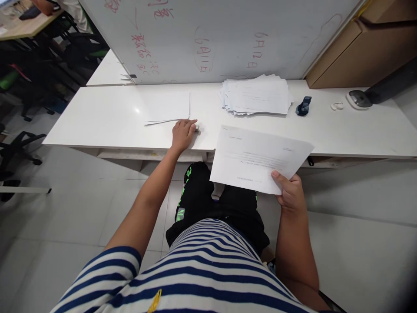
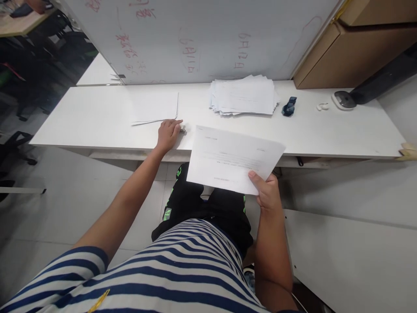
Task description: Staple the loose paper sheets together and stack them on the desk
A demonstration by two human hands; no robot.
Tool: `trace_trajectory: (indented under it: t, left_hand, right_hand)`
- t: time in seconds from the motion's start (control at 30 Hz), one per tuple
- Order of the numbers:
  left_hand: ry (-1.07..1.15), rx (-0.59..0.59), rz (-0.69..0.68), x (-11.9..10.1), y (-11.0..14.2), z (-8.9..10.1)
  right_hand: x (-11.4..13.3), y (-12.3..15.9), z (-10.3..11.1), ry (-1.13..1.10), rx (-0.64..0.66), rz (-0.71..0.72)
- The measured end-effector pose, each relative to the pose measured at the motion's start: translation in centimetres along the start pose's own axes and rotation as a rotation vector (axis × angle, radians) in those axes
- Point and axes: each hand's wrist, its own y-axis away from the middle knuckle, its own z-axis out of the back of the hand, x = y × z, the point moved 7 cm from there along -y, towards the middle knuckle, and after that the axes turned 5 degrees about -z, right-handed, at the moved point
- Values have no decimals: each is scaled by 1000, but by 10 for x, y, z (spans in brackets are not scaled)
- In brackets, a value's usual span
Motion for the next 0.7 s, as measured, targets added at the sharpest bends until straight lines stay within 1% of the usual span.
trace_trajectory:
  t: [0.17,0.4,0.53,0.7]
  left_hand:
    - [1,10,24,1,1,0]
    - [-6,8,23,0,1,1]
    - [3,1,14,0,0,0]
    - [11,-2,17,1,1,0]
  right_hand:
    - [1,1,0,16,11,10]
    - [3,2,-3,22,46,13]
    - [3,3,-3,17,20,8]
    - [4,4,-4,29,28,23]
